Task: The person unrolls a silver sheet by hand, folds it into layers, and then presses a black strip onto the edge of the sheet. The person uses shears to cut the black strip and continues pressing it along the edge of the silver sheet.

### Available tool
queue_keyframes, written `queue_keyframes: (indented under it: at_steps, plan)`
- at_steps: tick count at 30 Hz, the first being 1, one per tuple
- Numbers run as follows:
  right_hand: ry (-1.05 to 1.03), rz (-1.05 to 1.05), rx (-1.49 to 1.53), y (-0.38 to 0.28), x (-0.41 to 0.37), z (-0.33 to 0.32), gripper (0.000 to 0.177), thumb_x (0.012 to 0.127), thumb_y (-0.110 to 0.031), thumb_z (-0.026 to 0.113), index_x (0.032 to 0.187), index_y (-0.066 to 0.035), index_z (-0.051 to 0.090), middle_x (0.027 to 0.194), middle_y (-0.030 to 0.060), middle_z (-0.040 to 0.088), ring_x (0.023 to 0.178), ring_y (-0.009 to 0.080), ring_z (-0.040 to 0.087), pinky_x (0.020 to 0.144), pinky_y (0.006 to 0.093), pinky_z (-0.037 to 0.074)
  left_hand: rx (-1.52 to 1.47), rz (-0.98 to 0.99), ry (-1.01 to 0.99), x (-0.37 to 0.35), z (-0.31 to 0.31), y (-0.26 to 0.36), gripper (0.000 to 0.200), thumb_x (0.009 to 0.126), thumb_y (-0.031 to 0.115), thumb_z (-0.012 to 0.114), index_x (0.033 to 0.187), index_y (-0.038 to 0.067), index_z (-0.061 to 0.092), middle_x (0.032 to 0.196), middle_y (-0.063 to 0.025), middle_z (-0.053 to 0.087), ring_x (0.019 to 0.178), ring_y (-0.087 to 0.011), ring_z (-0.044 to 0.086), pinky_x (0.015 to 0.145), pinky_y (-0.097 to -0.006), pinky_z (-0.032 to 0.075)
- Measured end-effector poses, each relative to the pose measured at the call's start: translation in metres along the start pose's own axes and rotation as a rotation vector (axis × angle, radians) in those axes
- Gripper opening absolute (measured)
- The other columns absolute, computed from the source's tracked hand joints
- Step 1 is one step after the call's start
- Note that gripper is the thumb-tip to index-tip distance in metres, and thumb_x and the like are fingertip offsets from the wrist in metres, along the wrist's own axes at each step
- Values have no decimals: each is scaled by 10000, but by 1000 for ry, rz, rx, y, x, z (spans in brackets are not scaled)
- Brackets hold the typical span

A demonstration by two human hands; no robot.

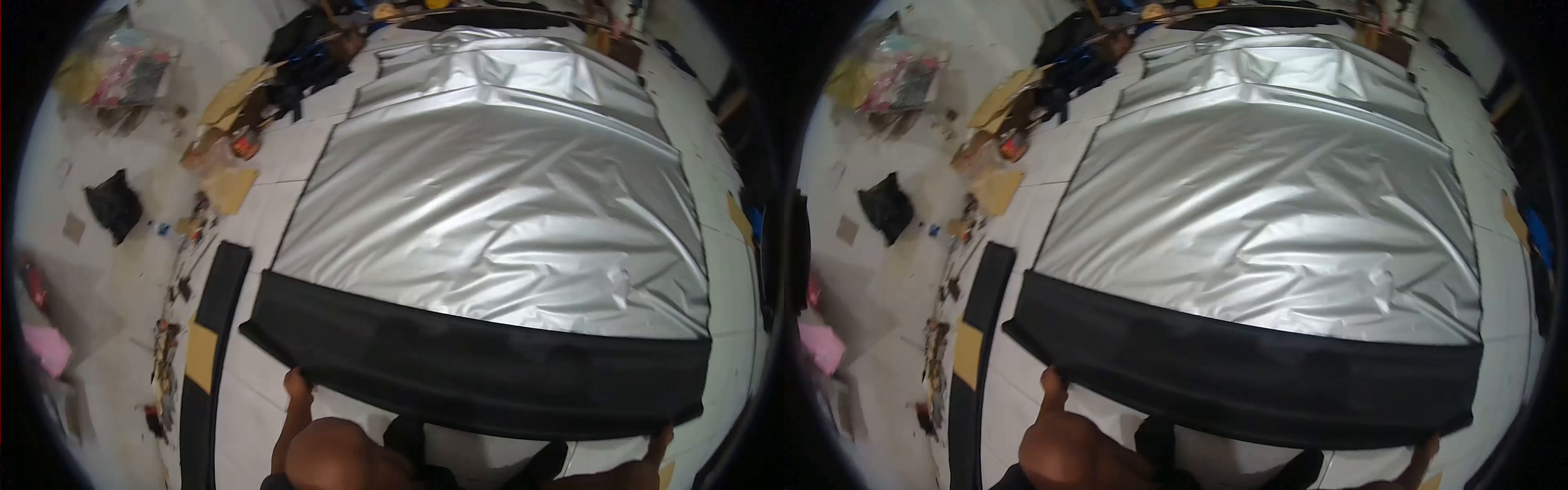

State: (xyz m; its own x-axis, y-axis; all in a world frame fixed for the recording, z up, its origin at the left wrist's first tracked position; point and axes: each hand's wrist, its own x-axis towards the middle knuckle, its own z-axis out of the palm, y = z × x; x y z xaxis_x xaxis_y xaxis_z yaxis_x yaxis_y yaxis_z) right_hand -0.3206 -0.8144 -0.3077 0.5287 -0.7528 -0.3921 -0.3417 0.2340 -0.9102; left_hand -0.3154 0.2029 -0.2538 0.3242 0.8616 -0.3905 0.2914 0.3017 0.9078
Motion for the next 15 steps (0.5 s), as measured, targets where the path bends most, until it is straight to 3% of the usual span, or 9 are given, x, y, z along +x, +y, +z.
queue_keyframes:
  at_steps: [1,3,5,9,11,13,15]
  plan:
    - [17,0,-32,-8,-1,5,572,861,-449,527,1157,40,543,1095,145,601,995,266,572,880,374,443,64,48,-31,23,-10,-10,244,798,166,552,919,-43,588,812,-124,598,712,-237,595,536,-332,482]
    - [36,28,-79,-21,-4,13,555,868,-433,524,1155,42,541,1100,142,601,1002,263,573,884,370,445,151,48,93,32,-17,-10,214,806,152,553,913,-29,589,785,-111,589,697,-223,580,529,-317,474]
    - [47,33,-96,-27,-9,19,539,875,-417,521,1154,43,540,1105,139,601,1008,260,574,888,366,446,128,-36,143,24,-11,1,203,813,144,548,922,-24,580,792,-98,583,694,-208,566,536,-323,470]
    - [16,0,-53,-48,-14,0,505,890,-384,515,1152,47,537,1114,133,600,1021,254,575,897,359,448,-3,-19,166,2,-14,1,231,815,156,555,967,-18,564,830,-100,589,718,-205,560,623,-329,474]
    - [-29,-28,6,-65,-18,-23,488,897,-368,512,1151,48,535,1119,129,600,1027,251,576,901,355,450,478,266,30,49,-76,-44,253,819,151,549,1000,-24,574,915,-106,609,802,-221,588,649,-331,514]
    - [-70,-55,66,-89,-26,-44,472,904,-352,509,1150,50,534,1124,126,600,1033,248,577,905,351,451,743,179,-113,31,-85,-10,253,810,114,547,997,-49,598,967,-117,634,857,-219,608,667,-346,543]
    - [-83,-88,106,-113,-38,-56,455,911,-336,506,1149,51,532,1128,123,600,1040,244,577,909,347,452,811,334,-266,6,-81,34,201,795,52,541,922,-66,643,892,-116,659,823,-205,623,694,-357,541]
